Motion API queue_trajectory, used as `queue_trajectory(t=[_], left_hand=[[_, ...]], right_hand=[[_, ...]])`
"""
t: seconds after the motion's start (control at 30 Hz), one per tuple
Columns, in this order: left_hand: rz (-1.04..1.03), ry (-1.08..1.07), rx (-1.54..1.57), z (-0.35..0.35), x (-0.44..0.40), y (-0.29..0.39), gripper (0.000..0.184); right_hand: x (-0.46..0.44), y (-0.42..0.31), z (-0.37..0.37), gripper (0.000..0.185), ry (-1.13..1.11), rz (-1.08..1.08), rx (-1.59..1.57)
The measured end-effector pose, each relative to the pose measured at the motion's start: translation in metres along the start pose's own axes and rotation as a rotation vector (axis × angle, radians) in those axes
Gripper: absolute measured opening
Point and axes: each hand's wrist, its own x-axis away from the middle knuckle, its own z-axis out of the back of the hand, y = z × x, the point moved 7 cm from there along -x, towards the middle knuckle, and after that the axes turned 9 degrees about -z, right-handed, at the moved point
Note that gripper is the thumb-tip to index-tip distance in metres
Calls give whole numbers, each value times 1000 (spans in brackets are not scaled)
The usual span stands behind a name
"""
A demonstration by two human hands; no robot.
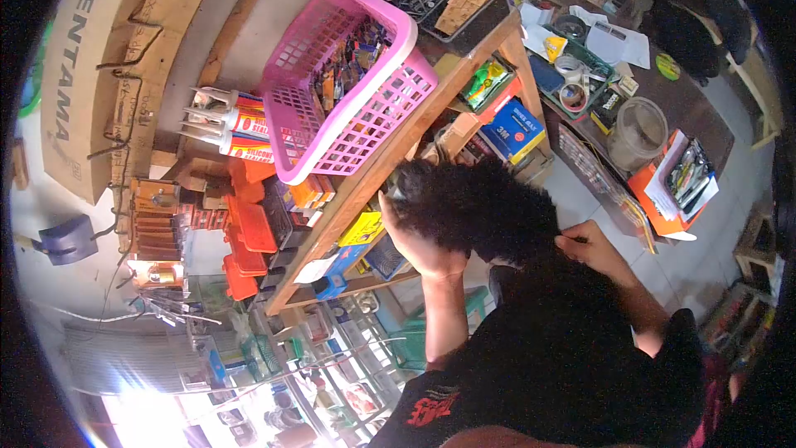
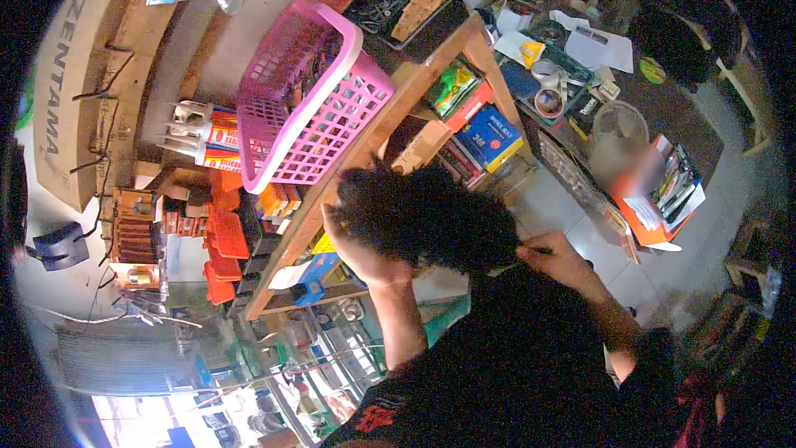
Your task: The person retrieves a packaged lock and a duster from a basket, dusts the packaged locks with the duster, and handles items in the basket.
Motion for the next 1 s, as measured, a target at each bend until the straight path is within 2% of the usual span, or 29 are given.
queue_trajectory(t=[0.07,0.17,0.37,0.47,0.57,0.73,0.8,0.87,1.0], left_hand=[[48,-54,80,0,2,2,64],[18,-14,23,5,2,1,66],[39,40,-97,-1,8,-6,68],[35,60,-174,13,6,-3,70],[11,59,-256,28,8,8,71],[-26,107,-140,47,6,31,70],[-21,26,-23,42,4,34,69],[-40,68,-62,48,5,39,69],[-53,108,-120,59,1,45,68]], right_hand=[[5,-15,3,44,-51,24,-57],[7,-22,6,43,-191,-22,-32],[-3,-4,13,42,-296,-32,-32],[-15,9,15,43,-317,-18,15],[-21,-7,15,42,-216,11,51],[-37,-11,-14,36,-318,106,-10],[-39,-12,-23,36,-419,23,-17],[-38,-9,-28,37,-363,79,11],[-36,-31,-27,41,-381,-15,35]])
